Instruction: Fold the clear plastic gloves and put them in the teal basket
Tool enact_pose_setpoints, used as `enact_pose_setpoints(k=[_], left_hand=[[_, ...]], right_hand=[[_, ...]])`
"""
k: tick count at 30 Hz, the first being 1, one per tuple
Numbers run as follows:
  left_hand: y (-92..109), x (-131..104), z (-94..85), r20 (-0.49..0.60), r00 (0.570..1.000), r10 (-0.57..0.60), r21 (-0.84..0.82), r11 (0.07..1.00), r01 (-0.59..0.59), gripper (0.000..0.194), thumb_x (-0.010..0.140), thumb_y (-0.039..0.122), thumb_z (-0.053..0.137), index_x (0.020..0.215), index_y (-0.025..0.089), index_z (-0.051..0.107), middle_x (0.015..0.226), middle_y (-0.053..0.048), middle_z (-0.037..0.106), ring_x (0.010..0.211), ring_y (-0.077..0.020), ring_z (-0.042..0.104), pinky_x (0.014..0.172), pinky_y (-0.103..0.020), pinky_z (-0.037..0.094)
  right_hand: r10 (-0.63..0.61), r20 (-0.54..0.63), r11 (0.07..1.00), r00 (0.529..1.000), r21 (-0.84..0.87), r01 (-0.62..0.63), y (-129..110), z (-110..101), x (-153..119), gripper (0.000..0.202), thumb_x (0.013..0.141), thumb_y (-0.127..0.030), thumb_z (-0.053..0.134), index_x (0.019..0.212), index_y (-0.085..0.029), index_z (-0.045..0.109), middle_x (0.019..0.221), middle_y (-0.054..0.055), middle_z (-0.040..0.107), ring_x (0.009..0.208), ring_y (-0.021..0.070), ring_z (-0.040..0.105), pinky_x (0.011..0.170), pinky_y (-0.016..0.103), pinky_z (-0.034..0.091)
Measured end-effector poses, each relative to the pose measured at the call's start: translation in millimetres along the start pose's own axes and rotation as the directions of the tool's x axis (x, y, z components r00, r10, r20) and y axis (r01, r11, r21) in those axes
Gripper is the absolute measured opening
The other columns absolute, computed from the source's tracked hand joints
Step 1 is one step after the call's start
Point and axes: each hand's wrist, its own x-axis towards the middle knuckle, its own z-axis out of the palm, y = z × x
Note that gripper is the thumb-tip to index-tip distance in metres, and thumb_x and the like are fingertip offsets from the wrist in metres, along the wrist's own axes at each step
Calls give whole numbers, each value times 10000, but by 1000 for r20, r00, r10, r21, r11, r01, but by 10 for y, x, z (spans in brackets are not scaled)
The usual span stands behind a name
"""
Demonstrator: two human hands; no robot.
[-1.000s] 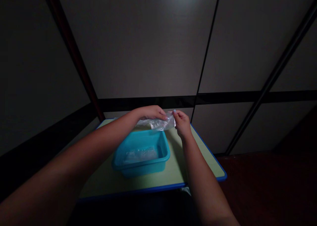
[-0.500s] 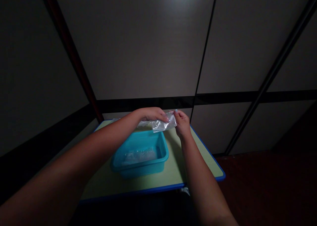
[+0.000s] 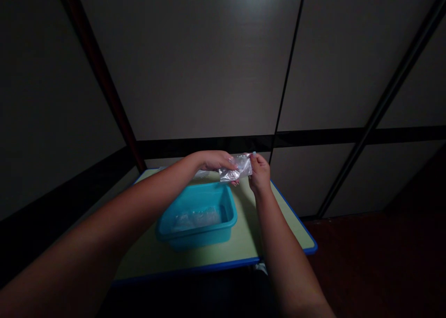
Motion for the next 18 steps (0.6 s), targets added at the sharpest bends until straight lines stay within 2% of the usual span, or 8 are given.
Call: enact_pose_setpoints(k=[5, 10, 14, 18], left_hand=[[8, -44, -28, 31, 999, -43, -14, 999, 43, 292, 655, 346, 732, 815, 114, 654, 677, -67, 694, 626, -163, 635, 691, -312, 473], [-56, -137, -73, 4, 994, -109, 56, 992, 109, 269, 666, 352, 715, 797, 121, 670, 685, -56, 697, 621, -153, 633, 692, -297, 481], [-129, -273, -101, -22, 986, -166, 58, 984, 167, 264, 681, 357, 695, 800, 122, 670, 697, -62, 699, 617, -161, 634, 677, -303, 488], [-181, -456, -132, -40, 977, -212, 44, 976, 213, 259, 662, 359, 707, 792, 137, 671, 695, -55, 700, 585, -159, 626, 638, -295, 491]], right_hand=[[6, 20, 1000, 1000, -31, -5, 16, -1, 2, 361, 741, -527, 553, 799, -177, 614, 634, 3, 578, 498, 95, 447, 459, 215, 353], [74, 57, 994, 996, -88, -69, 27, 10, -25, 357, 724, -541, 560, 738, -185, 580, 531, -39, 492, 413, 71, 363, 373, 195, 273], [140, 155, 988, 978, -88, -127, -4, 54, -67, 353, 691, -536, 599, 709, -185, 567, 448, -73, 426, 347, 59, 310, 326, 195, 223], [159, 243, 986, 957, -92, -140, -31, 83, -99, 370, 681, -548, 611, 690, -179, 576, 412, -76, 423, 331, 62, 326, 322, 197, 240]])
